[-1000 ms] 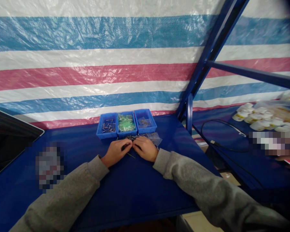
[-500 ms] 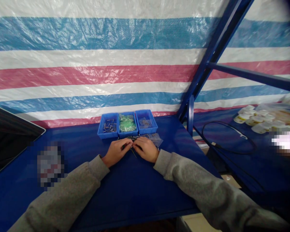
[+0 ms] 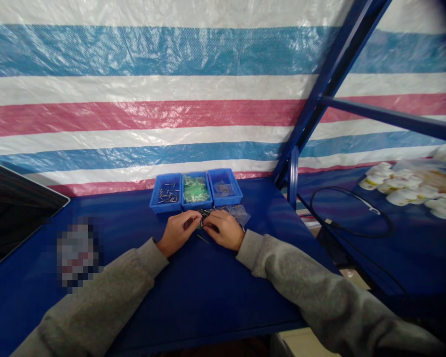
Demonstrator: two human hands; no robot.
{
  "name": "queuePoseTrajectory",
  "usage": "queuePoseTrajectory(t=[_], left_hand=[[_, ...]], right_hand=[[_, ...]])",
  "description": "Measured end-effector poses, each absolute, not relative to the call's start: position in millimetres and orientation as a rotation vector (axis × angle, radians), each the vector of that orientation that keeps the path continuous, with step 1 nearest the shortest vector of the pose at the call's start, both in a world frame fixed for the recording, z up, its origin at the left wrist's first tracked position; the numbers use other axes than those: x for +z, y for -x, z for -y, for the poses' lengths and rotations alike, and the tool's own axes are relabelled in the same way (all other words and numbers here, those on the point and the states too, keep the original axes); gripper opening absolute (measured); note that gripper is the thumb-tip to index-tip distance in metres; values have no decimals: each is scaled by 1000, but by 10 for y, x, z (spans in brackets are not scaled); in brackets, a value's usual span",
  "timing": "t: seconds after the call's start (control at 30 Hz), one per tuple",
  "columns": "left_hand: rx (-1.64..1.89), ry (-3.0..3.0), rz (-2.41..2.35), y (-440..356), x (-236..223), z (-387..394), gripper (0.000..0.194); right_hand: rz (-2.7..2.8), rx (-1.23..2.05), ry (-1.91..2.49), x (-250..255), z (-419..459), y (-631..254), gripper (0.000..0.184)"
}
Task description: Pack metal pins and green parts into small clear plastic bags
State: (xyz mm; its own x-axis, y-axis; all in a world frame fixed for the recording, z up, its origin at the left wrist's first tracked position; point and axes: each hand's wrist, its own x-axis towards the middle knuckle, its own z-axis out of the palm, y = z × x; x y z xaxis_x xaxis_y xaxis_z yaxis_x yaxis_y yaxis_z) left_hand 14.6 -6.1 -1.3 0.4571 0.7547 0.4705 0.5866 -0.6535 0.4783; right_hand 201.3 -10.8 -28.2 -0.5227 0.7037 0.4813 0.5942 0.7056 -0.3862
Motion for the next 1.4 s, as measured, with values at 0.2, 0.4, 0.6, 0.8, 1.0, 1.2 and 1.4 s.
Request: queuePoseTrajectory(t=[0.2,0.4,0.6,0.8,1.0,1.2,1.4], left_hand=[[1078,-2377,-1194,-136,-18,69,17],[1074,-2334,-1197,-134,2,79,16],[1094,-2349,-1190,-134,-11,75,16],[1132,-2344,-1189,-133,2,82,15],[1084,-2424,-1120,-130,10,75,18],[1083,-2458,-1045,-139,15,72,15],[1091,-2447,-1053,-136,-4,55,15]], right_hand=[[2375,170,965,-229,143,-2007,18],[2534,30,964,-141,234,-1961,20],[2582,-71,1002,-118,264,-1921,10],[2415,32,1050,-193,220,-1945,8],[2181,217,1077,-272,167,-1985,10],[2002,285,1015,-262,161,-2006,16],[1880,308,960,-267,154,-2005,14]])
